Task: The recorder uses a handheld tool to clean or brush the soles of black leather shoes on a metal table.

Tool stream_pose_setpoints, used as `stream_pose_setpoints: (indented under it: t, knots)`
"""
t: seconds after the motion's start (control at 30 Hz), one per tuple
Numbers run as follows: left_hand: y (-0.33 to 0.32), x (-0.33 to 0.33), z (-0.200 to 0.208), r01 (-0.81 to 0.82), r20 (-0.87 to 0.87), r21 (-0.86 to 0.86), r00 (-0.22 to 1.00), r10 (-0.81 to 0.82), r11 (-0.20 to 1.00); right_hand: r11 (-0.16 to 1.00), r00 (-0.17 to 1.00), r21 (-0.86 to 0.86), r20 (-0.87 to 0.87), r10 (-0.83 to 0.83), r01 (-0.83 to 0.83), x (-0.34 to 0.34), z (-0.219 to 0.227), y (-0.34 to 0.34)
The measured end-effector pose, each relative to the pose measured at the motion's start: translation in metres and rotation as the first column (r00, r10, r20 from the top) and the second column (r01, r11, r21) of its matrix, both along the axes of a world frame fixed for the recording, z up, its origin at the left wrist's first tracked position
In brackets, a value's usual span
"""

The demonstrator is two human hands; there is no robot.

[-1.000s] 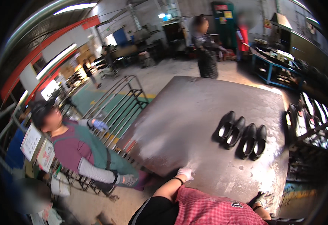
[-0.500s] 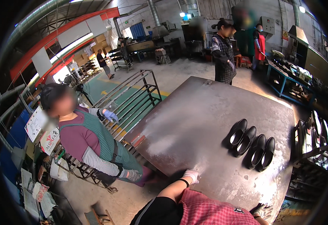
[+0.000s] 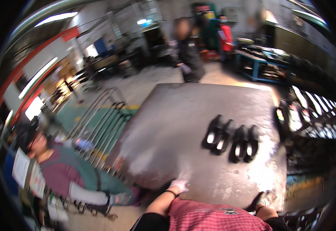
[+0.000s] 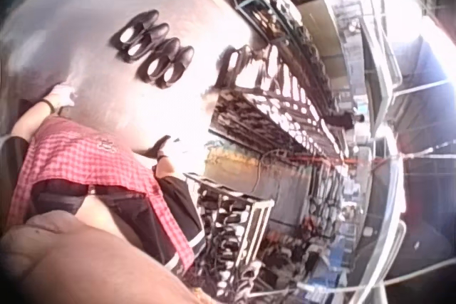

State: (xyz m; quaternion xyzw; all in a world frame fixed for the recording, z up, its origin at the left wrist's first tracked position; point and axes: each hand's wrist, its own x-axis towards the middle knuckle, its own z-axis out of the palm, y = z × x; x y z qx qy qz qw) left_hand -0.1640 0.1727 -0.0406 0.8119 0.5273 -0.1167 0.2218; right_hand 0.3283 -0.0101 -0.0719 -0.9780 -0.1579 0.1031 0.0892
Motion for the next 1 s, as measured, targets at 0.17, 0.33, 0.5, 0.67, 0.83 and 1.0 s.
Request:
stream_pose_setpoints:
  t: [0.17,0.33,0.5,0.67,0.83,1.0]
  knots:
    - [0.010,0.013,0.005,-0.047,-0.107,-0.103,0.994,0.036,0.994,0.995,0.979,0.089,0.203,0.027,-0.046,0.012,-0.024,-0.010]
    - [0.005,0.013,-0.004,-0.075,-0.152,-0.100,0.987,0.060,0.992,0.979,0.973,0.189,0.228,0.029,-0.074,0.015,-0.031,-0.014]
    - [0.005,0.017,-0.003,-0.073,-0.237,-0.077,0.970,0.053,0.994,0.972,0.974,0.219,0.226,0.031,-0.082,0.013,-0.028,-0.016]
    - [0.023,0.012,0.000,0.082,-0.195,-0.283,0.971,-0.141,0.956,0.966,0.969,0.239,0.246,0.037,-0.098,0.014,-0.040,-0.019]
    - [-0.001,0.012,-0.007,-0.154,-0.327,0.010,0.933,0.148,0.988,0.969,0.979,0.238,0.205,0.011,-0.060,0.012,-0.035,-0.019]
    - [-0.033,0.023,0.043,-0.160,-0.278,0.167,0.939,0.202,0.973,0.963,0.969,0.251,0.246,0.033,-0.097,0.009,-0.027,-0.014]
